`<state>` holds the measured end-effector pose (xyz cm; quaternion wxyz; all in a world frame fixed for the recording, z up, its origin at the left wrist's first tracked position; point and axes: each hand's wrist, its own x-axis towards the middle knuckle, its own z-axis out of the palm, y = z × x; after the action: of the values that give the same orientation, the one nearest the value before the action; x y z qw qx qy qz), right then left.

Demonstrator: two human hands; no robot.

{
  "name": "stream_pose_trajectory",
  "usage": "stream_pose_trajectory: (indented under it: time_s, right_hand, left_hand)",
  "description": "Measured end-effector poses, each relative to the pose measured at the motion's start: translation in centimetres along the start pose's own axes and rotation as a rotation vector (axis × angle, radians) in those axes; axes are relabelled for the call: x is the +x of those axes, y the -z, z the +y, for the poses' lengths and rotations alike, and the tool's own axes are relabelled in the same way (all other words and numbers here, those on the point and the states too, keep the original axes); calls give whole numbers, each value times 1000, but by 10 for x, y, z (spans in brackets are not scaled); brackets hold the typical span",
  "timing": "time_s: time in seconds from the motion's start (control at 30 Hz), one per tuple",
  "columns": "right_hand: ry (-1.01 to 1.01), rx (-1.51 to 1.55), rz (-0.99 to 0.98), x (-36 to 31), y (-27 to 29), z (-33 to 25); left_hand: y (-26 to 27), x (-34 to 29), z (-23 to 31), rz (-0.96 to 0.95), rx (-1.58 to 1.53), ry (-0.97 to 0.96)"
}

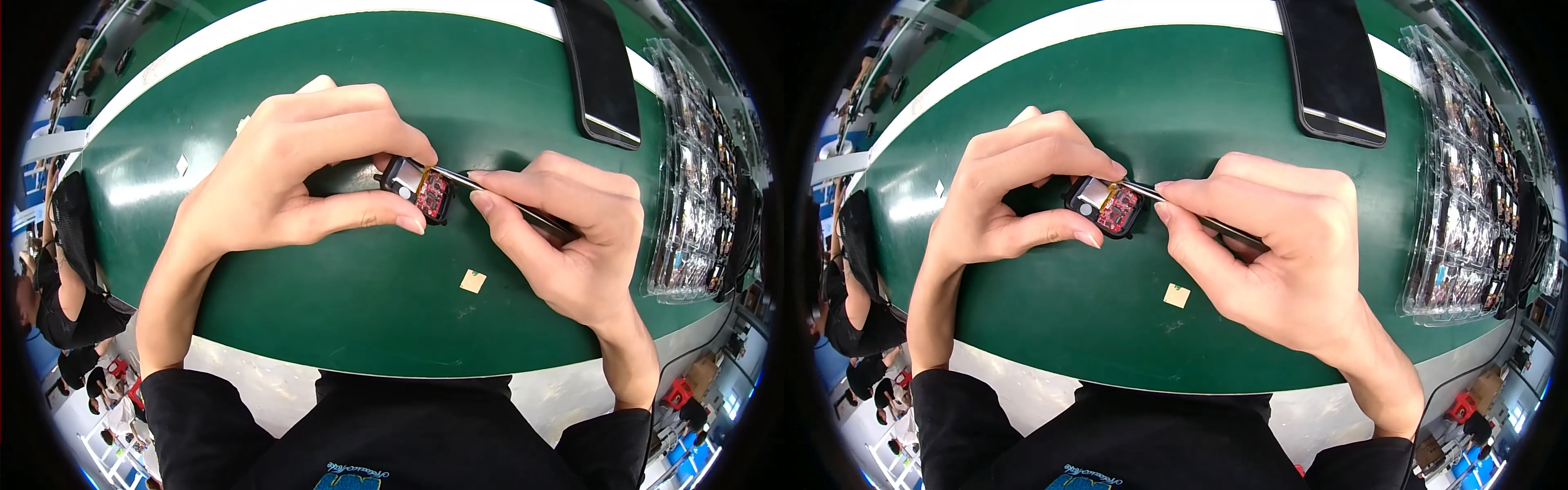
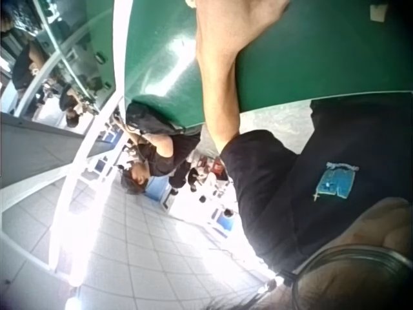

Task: Using tweezers to assemble internal components of a smartwatch at a workbench.

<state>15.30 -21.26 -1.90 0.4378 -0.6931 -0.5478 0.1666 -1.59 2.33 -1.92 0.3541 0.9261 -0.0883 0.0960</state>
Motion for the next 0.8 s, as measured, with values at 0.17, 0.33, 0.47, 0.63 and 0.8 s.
stream_pose_trajectory:
  time_s: [0.17, 0.33, 0.47, 0.63, 0.8]
  right_hand:
    - [37, 28, 18, -1, 0, 3]
    - [91, -14, 48, -1, 1, 1]
    - [18, 11, 37, 1, 9, -5]
    - [-128, 257, 152, -1, -3, 0]
    - [-67, 90, -21, 1, -7, -8]
  left_hand:
    - [0, 2, 0, -2, -2, -2]
    - [0, 2, 1, -9, 9, -6]
    - [0, -1, 8, 7, 5, 59]
    - [-3, 4, 12, 36, 17, 81]
    - [-3, 5, 16, 26, 10, 128]
